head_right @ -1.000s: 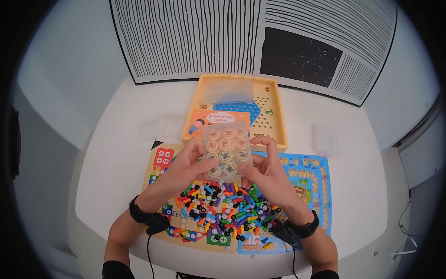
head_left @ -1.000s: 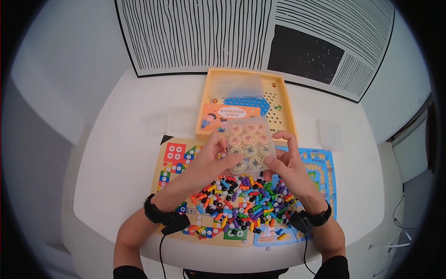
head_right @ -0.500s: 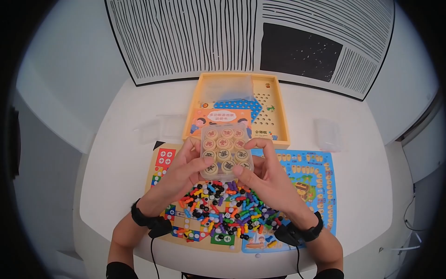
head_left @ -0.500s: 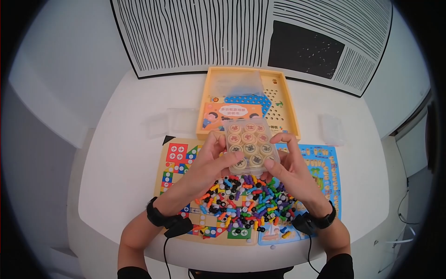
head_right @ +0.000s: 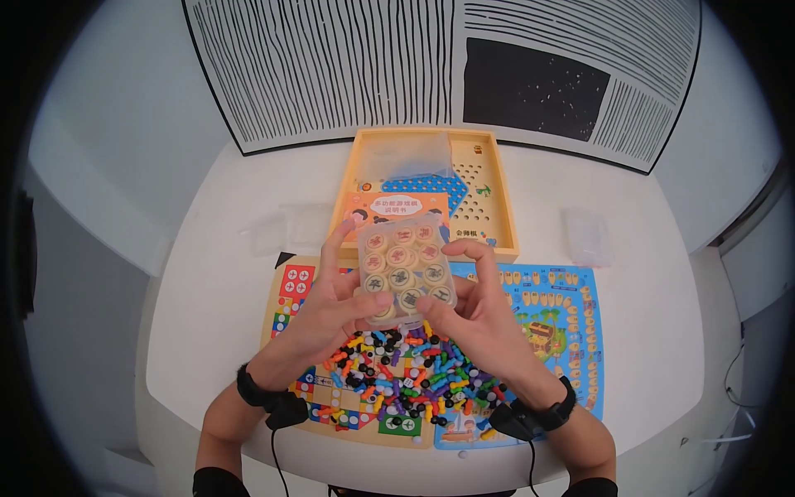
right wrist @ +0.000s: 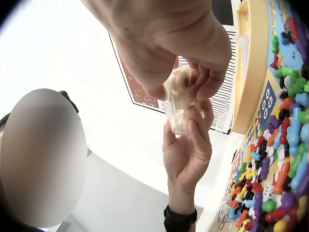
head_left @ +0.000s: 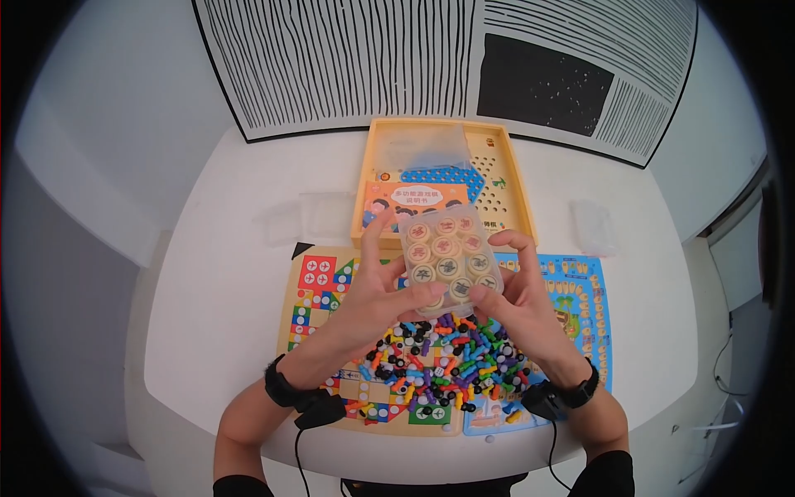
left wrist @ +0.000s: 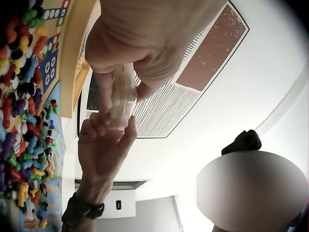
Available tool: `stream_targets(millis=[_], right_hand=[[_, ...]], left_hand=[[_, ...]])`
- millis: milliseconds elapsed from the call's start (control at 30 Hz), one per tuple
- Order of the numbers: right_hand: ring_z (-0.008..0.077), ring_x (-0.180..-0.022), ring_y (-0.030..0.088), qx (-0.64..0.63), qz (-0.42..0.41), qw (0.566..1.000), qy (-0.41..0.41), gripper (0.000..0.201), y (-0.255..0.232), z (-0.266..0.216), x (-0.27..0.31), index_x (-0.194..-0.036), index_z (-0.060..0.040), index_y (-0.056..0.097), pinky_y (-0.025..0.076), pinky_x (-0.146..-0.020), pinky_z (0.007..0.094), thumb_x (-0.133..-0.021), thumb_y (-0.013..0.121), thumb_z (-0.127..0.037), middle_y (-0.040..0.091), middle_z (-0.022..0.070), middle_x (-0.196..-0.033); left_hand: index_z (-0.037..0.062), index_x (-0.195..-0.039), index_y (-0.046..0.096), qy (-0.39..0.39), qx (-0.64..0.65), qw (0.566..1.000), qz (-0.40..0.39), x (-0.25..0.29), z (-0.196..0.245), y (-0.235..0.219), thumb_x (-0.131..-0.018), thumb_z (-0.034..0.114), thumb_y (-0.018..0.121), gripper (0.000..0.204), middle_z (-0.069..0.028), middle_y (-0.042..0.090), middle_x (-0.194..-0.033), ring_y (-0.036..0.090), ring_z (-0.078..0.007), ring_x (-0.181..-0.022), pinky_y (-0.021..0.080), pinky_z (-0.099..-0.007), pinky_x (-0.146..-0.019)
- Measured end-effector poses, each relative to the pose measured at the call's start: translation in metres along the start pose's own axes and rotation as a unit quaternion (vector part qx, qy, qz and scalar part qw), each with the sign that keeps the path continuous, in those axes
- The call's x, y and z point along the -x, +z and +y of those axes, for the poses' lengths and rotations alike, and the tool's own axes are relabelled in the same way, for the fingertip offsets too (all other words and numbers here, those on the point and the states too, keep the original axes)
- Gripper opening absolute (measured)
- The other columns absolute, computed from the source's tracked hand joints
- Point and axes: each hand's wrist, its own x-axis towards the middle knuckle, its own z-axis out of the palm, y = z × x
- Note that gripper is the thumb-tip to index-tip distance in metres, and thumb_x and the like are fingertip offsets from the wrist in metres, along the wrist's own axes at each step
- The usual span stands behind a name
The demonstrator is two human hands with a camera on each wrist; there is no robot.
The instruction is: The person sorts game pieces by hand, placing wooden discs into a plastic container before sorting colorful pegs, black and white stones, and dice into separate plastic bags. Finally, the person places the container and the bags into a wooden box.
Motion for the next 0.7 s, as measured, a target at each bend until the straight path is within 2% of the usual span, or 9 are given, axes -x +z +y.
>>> stream_targets(millis=[133, 200, 267, 333, 400, 500, 633, 700], right_hand=[[0.019, -0.11, 0.071, 0.009, -0.036, 0.999, -0.033, 0.07, 0.001, 0.004, -0.002, -0.147, -0.0136, 0.031, 0.058, -0.088, 0.0319, -0.095, 0.076, -0.001, 0.072, 0.0167, -0.124], [0.0185, -0.111, 0.071, 0.005, -0.044, 0.998, -0.046, 0.072, -0.001, 0.007, -0.003, -0.148, -0.0127, 0.033, 0.058, -0.088, 0.0321, -0.093, 0.078, 0.0, 0.072, 0.0161, -0.124], [0.0181, -0.111, 0.071, 0.001, -0.052, 0.997, -0.059, 0.075, -0.004, 0.01, -0.004, -0.149, -0.0118, 0.034, 0.057, -0.089, 0.0323, -0.091, 0.08, 0.001, 0.073, 0.0155, -0.123], [0.0177, -0.112, 0.071, 0.066, -0.074, 0.989, -0.112, 0.078, -0.01, 0.013, -0.005, -0.148, -0.0104, 0.035, 0.058, -0.087, 0.0307, -0.088, 0.083, 0.002, 0.073, 0.0144, -0.121], [0.0172, -0.112, 0.071, 0.081, -0.063, 0.987, -0.122, 0.078, -0.011, 0.015, -0.006, -0.147, -0.0099, 0.038, 0.057, -0.086, 0.0302, -0.086, 0.085, 0.0, 0.074, 0.0141, -0.12], [0.0167, -0.11, 0.072, 0.132, -0.043, 0.98, -0.144, 0.079, -0.015, 0.019, -0.006, -0.146, -0.0095, 0.041, 0.057, -0.086, 0.0295, -0.083, 0.089, -0.004, 0.074, 0.0139, -0.119], [0.0179, -0.109, 0.073, 0.196, -0.016, 0.963, -0.183, 0.085, -0.019, 0.032, -0.007, -0.146, -0.0093, 0.043, 0.056, -0.09, 0.0305, -0.078, 0.094, -0.01, 0.075, 0.0148, -0.119], [0.0189, -0.111, 0.072, 0.193, -0.027, 0.965, -0.177, 0.087, -0.02, 0.029, -0.01, -0.148, -0.0097, 0.041, 0.056, -0.091, 0.031, -0.079, 0.094, -0.012, 0.074, 0.0149, -0.12]], left_hand=[[0.0223, -0.167, 0.0, 0.011, -0.008, 1.0, -0.017, -0.001, 0.002, -0.002, -0.092, 0.01, 0.079, 0.109, -0.0221, 0.045, -0.152, 0.059, -0.0298, -0.133, 0.064, -0.0432, -0.092], [0.0204, -0.167, 0.006, 0.02, -0.012, 1.0, -0.013, 0.0, 0.002, -0.002, -0.092, 0.01, 0.079, 0.105, -0.0218, 0.047, -0.15, 0.061, -0.0285, -0.13, 0.065, -0.0412, -0.089], [0.0203, -0.167, 0.006, 0.028, -0.013, 0.999, -0.018, 0.0, 0.002, -0.003, -0.092, 0.01, 0.079, 0.106, -0.0214, 0.048, -0.149, 0.061, -0.0276, -0.13, 0.065, -0.0402, -0.088], [0.0202, -0.167, 0.005, 0.035, -0.012, 0.999, -0.023, 0.001, 0.001, -0.002, -0.092, 0.01, 0.08, 0.106, -0.0209, 0.049, -0.148, 0.061, -0.0267, -0.13, 0.065, -0.0391, -0.088], [0.0201, -0.166, 0.007, 0.053, -0.003, 0.998, -0.029, 0.0, -0.001, -0.001, -0.091, 0.01, 0.08, 0.106, -0.0202, 0.049, -0.147, 0.061, -0.0267, -0.129, 0.064, -0.0375, -0.088], [0.02, -0.165, 0.008, 0.014, -0.007, 0.999, -0.036, 0.002, 0.002, -0.002, -0.09, 0.009, 0.081, 0.105, -0.0201, 0.049, -0.147, 0.06, -0.0276, -0.131, 0.064, -0.0393, -0.091], [0.0202, -0.165, 0.009, 0.029, -0.004, 0.999, -0.036, 0.001, 0.001, 0.0, -0.09, 0.009, 0.081, 0.105, -0.0204, 0.049, -0.146, 0.059, -0.0288, -0.131, 0.063, -0.0412, -0.094], [0.0197, -0.165, 0.009, 0.036, -0.014, 0.999, -0.034, 0.0, 0.002, -0.001, -0.09, 0.009, 0.081, 0.104, -0.0208, 0.048, -0.147, 0.059, -0.0294, -0.133, 0.062, -0.0426, -0.095]])
